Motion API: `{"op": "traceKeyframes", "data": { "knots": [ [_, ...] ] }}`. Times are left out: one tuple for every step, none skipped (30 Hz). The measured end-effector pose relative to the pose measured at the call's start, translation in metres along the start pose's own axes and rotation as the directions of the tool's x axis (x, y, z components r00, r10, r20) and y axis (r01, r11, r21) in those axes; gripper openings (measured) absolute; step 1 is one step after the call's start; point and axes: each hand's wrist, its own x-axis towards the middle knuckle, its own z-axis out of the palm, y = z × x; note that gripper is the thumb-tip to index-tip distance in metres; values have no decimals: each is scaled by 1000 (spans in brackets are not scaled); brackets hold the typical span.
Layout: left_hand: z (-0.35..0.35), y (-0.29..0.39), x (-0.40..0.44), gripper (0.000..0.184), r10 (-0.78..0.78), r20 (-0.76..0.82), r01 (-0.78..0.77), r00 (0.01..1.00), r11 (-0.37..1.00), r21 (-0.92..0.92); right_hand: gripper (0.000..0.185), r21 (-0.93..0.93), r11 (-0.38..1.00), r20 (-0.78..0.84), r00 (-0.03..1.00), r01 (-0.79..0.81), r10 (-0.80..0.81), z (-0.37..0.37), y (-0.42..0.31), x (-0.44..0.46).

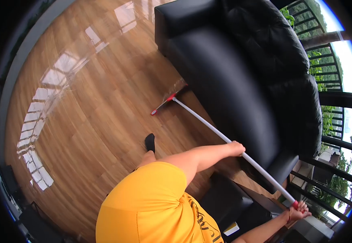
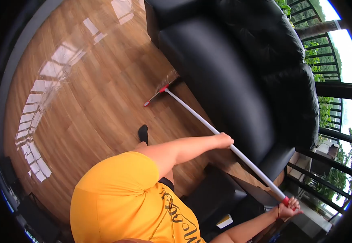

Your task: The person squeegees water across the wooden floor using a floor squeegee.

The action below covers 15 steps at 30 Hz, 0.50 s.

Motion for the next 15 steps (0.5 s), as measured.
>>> {"op": "traceKeyframes", "data": {
  "knots": [
    [-23, -26, -10, 16, -13, -95, 19, 995, 998, 64, 54, 71, 997, 70, 998, -14, 9, 36, 21, -3],
    [-47, -53, -25, 17, -15, -196, 37, 981, 993, 110, 53, 129, 991, 117, 993, -31, 16, 78, 41, -14],
    [-71, -80, -43, 17, -4, -309, 51, 951, 988, 143, 53, 276, 953, 236, 970, -122, 56, 103, 62, -13],
    [-99, -102, -65, 17, -63, -381, 132, 922, 979, 158, 51, 348, 922, 266, 961, -172, 79, 144, 81, -31],
    [-126, -125, -92, 19, -81, -465, 174, 882, 971, 162, 51, 373, 907, 407, 913, -193, 27, 171, 109, -45],
    [-150, -151, -123, 20, -57, -524, 180, 850, 966, 187, 51, 364, 911, 399, 916, -195, 37, 206, 130, -72],
    [-171, -175, -156, 20, -68, -579, 211, 812, 960, 182, 51, 363, 903, 399, 914, -229, 72, 237, 146, -109],
    [-186, -205, -190, 19, -82, -596, 246, 799, 949, 199, 50, 363, 887, 417, 901, -286, 120, 258, 161, -146],
    [-205, -227, -225, 11, -198, -520, 362, 831, 902, 236, 49, 361, 863, 447, 878, -353, 173, 270, 175, -183],
    [-216, -253, -258, 12, -259, -529, 429, 808, 874, 229, 47, 354, 821, 453, 850, -447, 268, 274, 185, -222],
    [-222, -278, -294, 15, -286, -538, 486, 793, 829, 275, 46, 309, 814, 452, 829, -492, 330, 279, 187, -265],
    [-234, -286, -325, 15, -422, -465, 588, 779, 750, 304, 46, 269, 803, 447, 807, -532, 385, 284, 185, -298],
    [-242, -291, -349, 13, -490, -431, 627, 758, 730, 272, 46, 249, 801, 478, 788, -545, 388, 285, 175, -317],
    [-251, -283, -352, 13, -484, -448, 631, 752, 726, 275, 46, 228, 799, 511, 767, -557, 389, 282, 165, -328],
    [-260, -268, -355, 12, -462, -385, 580, 799, 761, 290, 46, 218, 799, 524, 758, -560, 388, 282, 147, -322]
  ]
}}
